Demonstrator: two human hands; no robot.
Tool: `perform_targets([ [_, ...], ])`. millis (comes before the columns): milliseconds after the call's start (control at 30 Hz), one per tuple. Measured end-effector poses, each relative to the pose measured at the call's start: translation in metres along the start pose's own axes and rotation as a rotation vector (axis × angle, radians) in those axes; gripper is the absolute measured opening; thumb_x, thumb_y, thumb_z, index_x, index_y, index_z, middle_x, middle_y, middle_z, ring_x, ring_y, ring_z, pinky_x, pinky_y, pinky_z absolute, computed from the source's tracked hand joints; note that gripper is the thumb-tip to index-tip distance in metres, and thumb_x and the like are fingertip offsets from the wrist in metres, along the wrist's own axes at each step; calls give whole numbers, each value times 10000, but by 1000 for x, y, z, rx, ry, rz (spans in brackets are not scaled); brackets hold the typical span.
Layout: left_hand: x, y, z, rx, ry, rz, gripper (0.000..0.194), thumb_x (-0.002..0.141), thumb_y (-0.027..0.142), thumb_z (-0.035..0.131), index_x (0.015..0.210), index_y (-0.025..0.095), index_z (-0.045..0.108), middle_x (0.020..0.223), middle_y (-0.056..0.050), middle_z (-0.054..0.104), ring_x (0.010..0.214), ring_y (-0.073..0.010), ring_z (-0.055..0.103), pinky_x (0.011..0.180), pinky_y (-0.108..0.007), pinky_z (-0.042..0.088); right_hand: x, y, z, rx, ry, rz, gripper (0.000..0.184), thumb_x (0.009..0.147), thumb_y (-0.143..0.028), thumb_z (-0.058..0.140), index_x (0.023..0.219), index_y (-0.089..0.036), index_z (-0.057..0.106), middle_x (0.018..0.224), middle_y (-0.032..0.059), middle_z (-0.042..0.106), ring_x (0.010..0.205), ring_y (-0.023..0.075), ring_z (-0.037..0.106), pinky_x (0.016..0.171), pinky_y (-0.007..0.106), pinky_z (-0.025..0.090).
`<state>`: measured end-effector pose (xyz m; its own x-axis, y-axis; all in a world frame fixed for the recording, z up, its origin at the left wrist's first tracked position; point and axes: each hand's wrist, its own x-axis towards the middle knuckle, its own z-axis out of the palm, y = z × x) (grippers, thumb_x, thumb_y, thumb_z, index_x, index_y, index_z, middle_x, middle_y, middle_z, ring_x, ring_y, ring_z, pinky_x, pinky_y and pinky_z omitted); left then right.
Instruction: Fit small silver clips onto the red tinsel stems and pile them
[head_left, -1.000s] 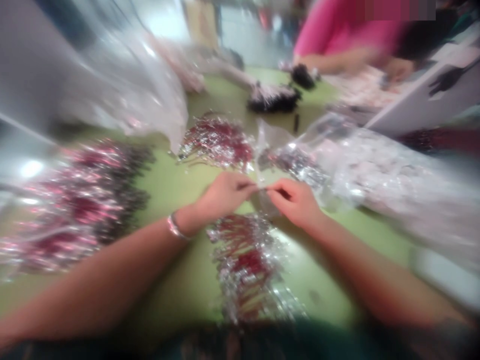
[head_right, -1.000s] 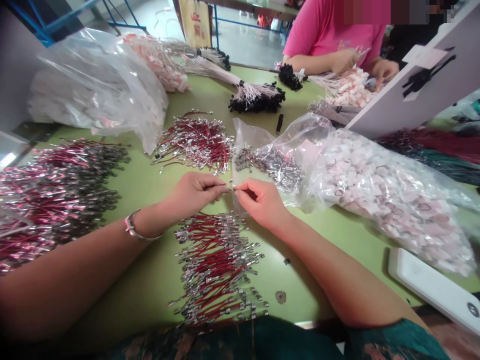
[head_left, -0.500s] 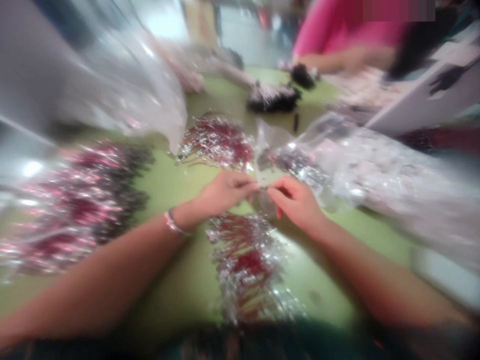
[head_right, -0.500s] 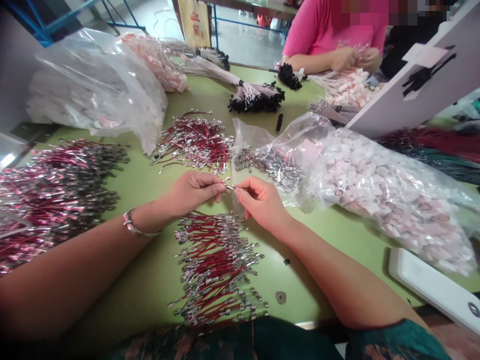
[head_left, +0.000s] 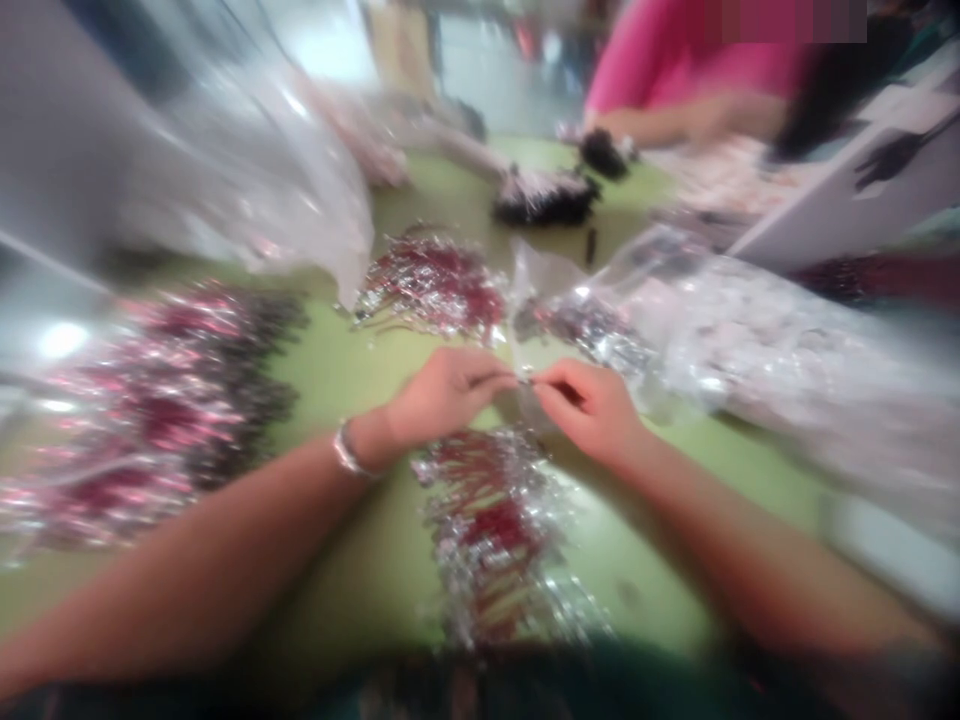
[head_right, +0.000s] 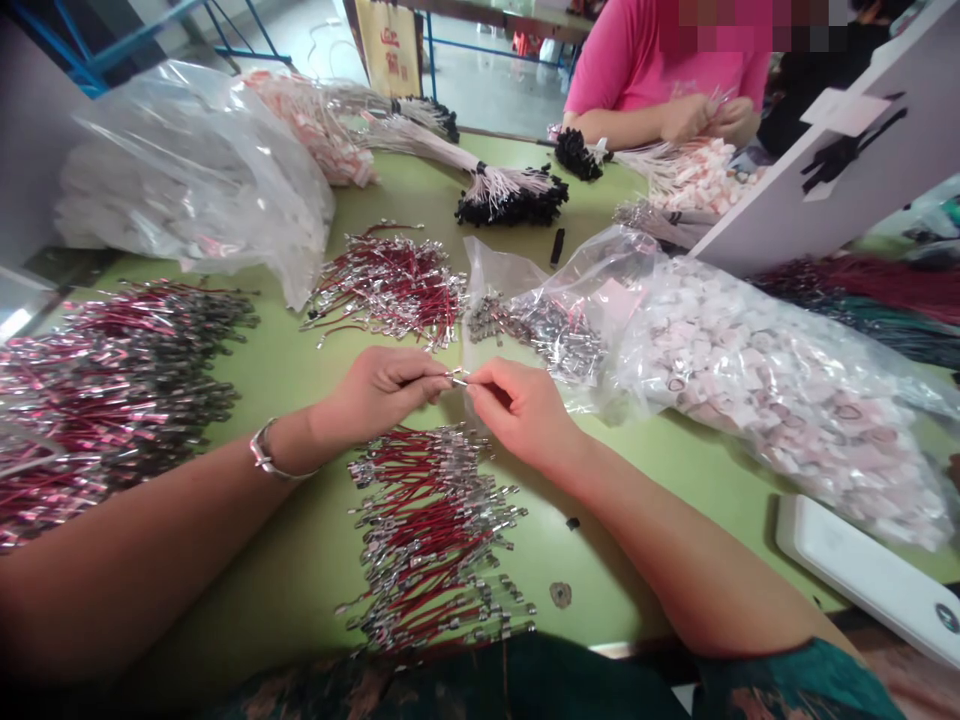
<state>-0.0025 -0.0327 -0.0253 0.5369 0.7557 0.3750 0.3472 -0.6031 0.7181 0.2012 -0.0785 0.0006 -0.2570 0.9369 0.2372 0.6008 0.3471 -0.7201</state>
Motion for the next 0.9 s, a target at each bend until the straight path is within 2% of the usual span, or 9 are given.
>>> perform_targets([
  [67, -1, -2, -2, 157, 13, 145, 201, 927, 275, 564, 860, 189, 733, 696, -13, 695, 619, -104, 590, 609, -235, 458, -1, 0, 0, -40, 4, -42, 128, 847, -248, 542, 768, -219, 638, 671, -7, 641, 621, 123, 553, 607, 283, 410],
  [167, -3, -4, -5, 298, -44, 335, 217, 946, 239, 516, 924, 192, 727, 718, -21, 684, 640, -115, 591, 603, -239, 445, -3, -4, 0, 67, -87, 113, 129, 849, -265, 552, 758, -213, 627, 610, -28, 615, 523, 101, 519, 536, 267, 388],
  [267, -4, -3, -6, 313, -132, 385, 261, 967, 278, 481, 918, 186, 720, 709, -27, 660, 628, -122, 574, 591, -250, 434, -3, -9, -1, 174, -189, 253, 129, 847, -283, 571, 753, -211, 624, 557, -50, 584, 448, 87, 489, 475, 256, 363],
  [433, 1, 5, -7, 249, -222, 177, 316, 971, 319, 462, 856, 189, 726, 745, -37, 690, 668, -138, 603, 637, -279, 460, 2, -4, -1, 108, -197, 297, 143, 844, -289, 564, 745, -203, 621, 612, -30, 616, 499, 98, 519, 520, 271, 392],
  [500, 4, 6, -9, 159, -129, 58, 286, 957, 332, 498, 862, 189, 727, 798, -41, 717, 710, -144, 624, 674, -289, 480, 3, 1, 1, 27, -152, 259, 142, 837, -273, 555, 745, -201, 634, 670, -8, 650, 576, 117, 553, 581, 287, 416],
  [567, 8, 7, -14, 68, 71, -92, 283, 950, 363, 517, 877, 191, 730, 833, -43, 733, 730, -147, 635, 683, -291, 494, 1, 4, 4, -34, -134, 168, 153, 842, -263, 540, 766, -205, 659, 730, 10, 679, 660, 137, 585, 651, 304, 437],
  [633, 11, 8, -17, 16, 224, -232, 267, 941, 366, 531, 911, 198, 736, 871, -42, 746, 754, -149, 647, 687, -286, 505, -1, 5, 6, -54, -205, 18, 169, 855, -268, 534, 797, -213, 683, 797, 25, 700, 736, 150, 611, 712, 315, 450],
  [733, 12, 9, -19, 12, 194, -338, 203, 903, 295, 568, 871, 192, 740, 892, -30, 757, 763, -143, 655, 685, -267, 509, 0, 4, -3, -94, -239, -108, 200, 871, -292, 535, 772, -224, 695, 817, 26, 700, 752, 151, 609, 718, 311, 449],
  [900, 11, 5, -14, -56, 111, -428, 317, 930, 341, 514, 740, 163, 695, 768, -37, 728, 637, -110, 622, 606, -240, 491, 16, 23, -36, -364, 4, 206, 210, 841, -278, 543, 679, -219, 664, 656, 25, 665, 608, 154, 550, 600, 322, 393],
])
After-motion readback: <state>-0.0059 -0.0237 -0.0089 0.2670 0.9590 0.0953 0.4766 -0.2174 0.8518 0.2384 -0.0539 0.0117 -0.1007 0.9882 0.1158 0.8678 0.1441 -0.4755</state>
